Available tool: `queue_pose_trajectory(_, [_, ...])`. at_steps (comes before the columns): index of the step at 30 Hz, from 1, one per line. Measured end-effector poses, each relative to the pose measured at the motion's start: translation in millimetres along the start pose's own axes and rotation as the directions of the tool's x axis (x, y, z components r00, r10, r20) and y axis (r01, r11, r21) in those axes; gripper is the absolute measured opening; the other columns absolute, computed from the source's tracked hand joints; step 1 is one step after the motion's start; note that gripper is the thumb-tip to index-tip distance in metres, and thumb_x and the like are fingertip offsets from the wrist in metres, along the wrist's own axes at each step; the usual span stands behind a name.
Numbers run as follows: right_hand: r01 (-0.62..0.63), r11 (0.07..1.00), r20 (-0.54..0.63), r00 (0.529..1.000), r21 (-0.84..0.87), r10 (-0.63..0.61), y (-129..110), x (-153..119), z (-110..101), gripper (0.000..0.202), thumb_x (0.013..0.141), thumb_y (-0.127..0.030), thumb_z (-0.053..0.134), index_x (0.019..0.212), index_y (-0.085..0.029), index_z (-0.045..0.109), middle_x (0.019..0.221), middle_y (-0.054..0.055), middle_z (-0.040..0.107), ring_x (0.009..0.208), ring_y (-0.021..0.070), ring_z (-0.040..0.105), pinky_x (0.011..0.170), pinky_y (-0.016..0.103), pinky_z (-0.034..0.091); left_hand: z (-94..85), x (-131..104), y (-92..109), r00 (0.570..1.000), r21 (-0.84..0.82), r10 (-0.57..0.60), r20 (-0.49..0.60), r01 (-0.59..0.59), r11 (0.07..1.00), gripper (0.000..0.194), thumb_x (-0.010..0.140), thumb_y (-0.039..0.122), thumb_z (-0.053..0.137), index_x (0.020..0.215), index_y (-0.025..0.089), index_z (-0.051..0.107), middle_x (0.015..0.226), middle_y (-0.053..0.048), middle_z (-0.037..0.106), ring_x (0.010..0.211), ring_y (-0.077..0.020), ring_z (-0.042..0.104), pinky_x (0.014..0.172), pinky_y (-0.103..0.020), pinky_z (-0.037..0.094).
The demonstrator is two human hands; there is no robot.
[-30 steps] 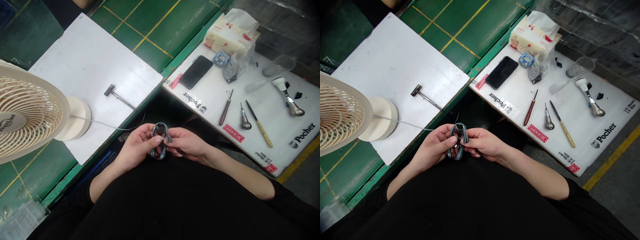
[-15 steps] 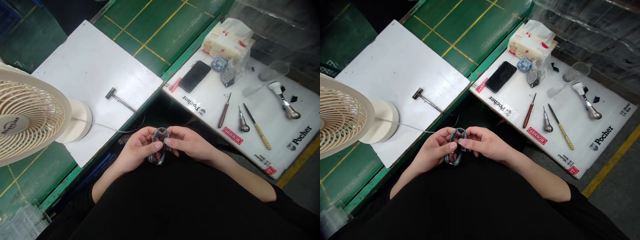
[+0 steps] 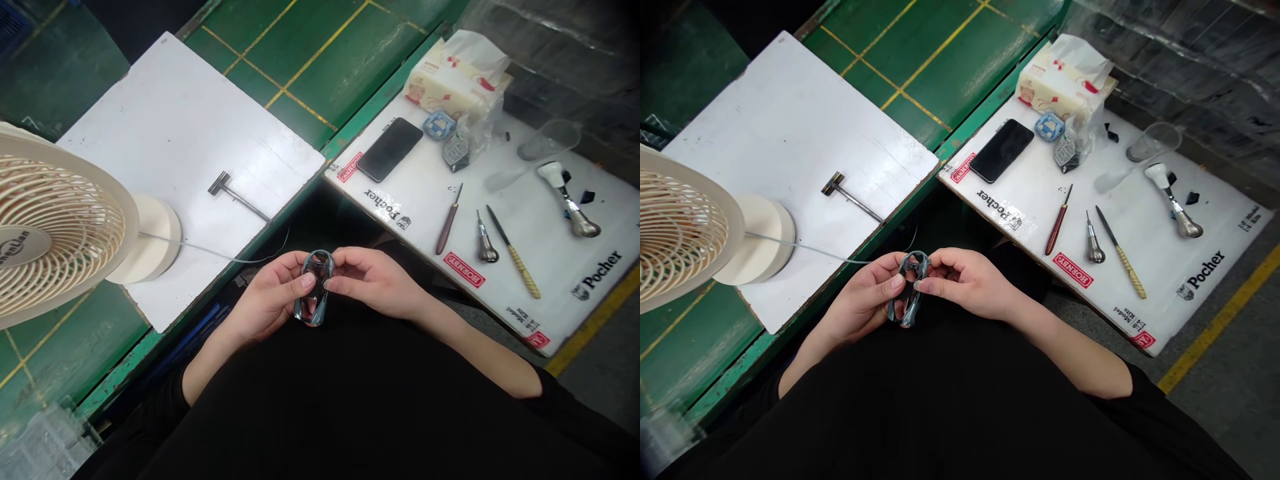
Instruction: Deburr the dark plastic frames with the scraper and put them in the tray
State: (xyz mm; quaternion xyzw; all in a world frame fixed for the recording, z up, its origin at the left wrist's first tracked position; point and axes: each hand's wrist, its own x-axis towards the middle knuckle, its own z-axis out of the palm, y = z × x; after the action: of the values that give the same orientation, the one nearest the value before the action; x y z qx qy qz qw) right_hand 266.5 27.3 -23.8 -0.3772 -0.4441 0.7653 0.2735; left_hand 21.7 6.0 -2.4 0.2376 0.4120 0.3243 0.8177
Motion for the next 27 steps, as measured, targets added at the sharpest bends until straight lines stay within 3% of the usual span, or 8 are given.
queue_pose_trajectory(2, [-0.005, 0.999, 0.018, 1.000, 0.042, 0.004, -0.1, 0.4, -0.2, 0.047, 0.089, -0.061, 0.106, 0.105, -0.023, 0.084, 0.103, 0.005, 0.079, 0.089, 0.0214, 0.070, 0.086, 0.036, 0.064, -0.2, 0.6, -1.1, 1.000, 0.008, 0.013, -0.005, -0.013, 1.000, 0.042, 0.094, 0.038, 0.104, 0.122, 0.015, 0.082, 0.098, -0.002, 0.078, 0.062, -0.0112, 0.073, 0.055, -0.023, 0.067])
queue_pose_trajectory(6, [0.001, 0.998, 0.022, 1.000, 0.059, -0.002, 1.0, 1.5, -1.6, 0.047, 0.095, -0.063, 0.100, 0.105, -0.020, 0.083, 0.081, -0.001, 0.071, 0.066, 0.0144, 0.059, 0.061, 0.027, 0.050, -2.4, 1.4, -3.6, 0.999, 0.044, 0.035, -0.020, -0.034, 0.998, 0.043, 0.092, 0.037, 0.105, 0.122, 0.017, 0.082, 0.095, -0.002, 0.078, 0.062, -0.0106, 0.073, 0.056, -0.021, 0.064])
queue_pose_trajectory(12, [0.000, 1.000, -0.066, 0.998, -0.024, -0.002, 0.5, 0.9, -1.1, 0.052, 0.102, -0.070, 0.091, 0.096, -0.020, 0.079, 0.073, -0.001, 0.066, 0.063, 0.0143, 0.058, 0.059, 0.027, 0.046, -6.1, 0.0, -2.2, 0.997, 0.194, 0.082, -0.007, -0.079, 0.978, 0.039, 0.099, 0.032, 0.100, 0.133, 0.022, 0.084, 0.105, -0.003, 0.081, 0.078, -0.0129, 0.077, 0.070, -0.023, 0.066])
queue_pose_trajectory(15, [0.100, 0.976, -0.149, 0.980, -0.191, -0.129, 0.0, -1.0, -0.3, 0.044, 0.109, -0.065, 0.085, 0.100, -0.022, 0.082, 0.085, 0.002, 0.073, 0.071, 0.0166, 0.064, 0.064, 0.030, 0.052, -5.9, -1.0, -0.7, 0.987, 0.391, 0.158, -0.020, -0.137, 0.910, 0.047, 0.094, 0.030, 0.104, 0.137, 0.025, 0.086, 0.110, -0.004, 0.083, 0.092, -0.0166, 0.079, 0.083, -0.027, 0.067])
queue_pose_trajectory(18, [0.314, 0.837, -0.164, 0.892, -0.449, -0.422, 1.0, -3.6, -0.2, 0.020, 0.114, -0.042, 0.084, 0.104, -0.024, 0.084, 0.104, 0.006, 0.079, 0.086, 0.0199, 0.073, 0.071, 0.032, 0.059, -7.3, -1.2, -1.4, 0.963, 0.504, 0.260, -0.072, -0.190, 0.843, 0.051, 0.091, 0.031, 0.106, 0.137, 0.025, 0.086, 0.114, -0.006, 0.083, 0.101, -0.0196, 0.078, 0.091, -0.030, 0.065])
queue_pose_trajectory(21, [0.498, 0.624, -0.047, 0.758, -0.602, -0.650, 2.7, -5.5, -0.5, 0.001, 0.111, -0.025, 0.086, 0.110, -0.025, 0.086, 0.108, 0.007, 0.080, 0.089, 0.0202, 0.077, 0.075, 0.033, 0.064, -11.9, -1.0, -4.1, 0.922, 0.544, 0.386, -0.039, -0.305, 0.782, 0.038, 0.094, 0.033, 0.104, 0.127, 0.025, 0.088, 0.115, -0.007, 0.081, 0.106, -0.0222, 0.077, 0.097, -0.034, 0.064])
queue_pose_trajectory(24, [0.599, 0.480, 0.054, 0.659, -0.641, -0.750, 3.8, -6.0, -0.2, 0.011, 0.109, -0.019, 0.089, 0.117, -0.026, 0.086, 0.109, 0.006, 0.080, 0.090, 0.0206, 0.079, 0.078, 0.035, 0.069, -16.6, -0.1, -7.5, 0.853, 0.553, 0.519, 0.051, -0.457, 0.696, 0.030, 0.093, 0.029, 0.104, 0.119, 0.026, 0.088, 0.118, -0.008, 0.078, 0.109, -0.0243, 0.076, 0.099, -0.037, 0.063])
queue_pose_trajectory(27, [0.635, 0.420, 0.092, 0.613, -0.648, -0.785, 4.0, -5.6, 1.0, 0.017, 0.109, -0.017, 0.089, 0.123, -0.027, 0.086, 0.109, 0.006, 0.080, 0.090, 0.0210, 0.080, 0.078, 0.035, 0.071, -18.7, 1.5, -10.1, 0.792, 0.519, 0.604, 0.093, -0.556, 0.649, 0.032, 0.092, 0.022, 0.104, 0.119, 0.027, 0.088, 0.123, -0.009, 0.077, 0.115, -0.0270, 0.077, 0.106, -0.043, 0.065])
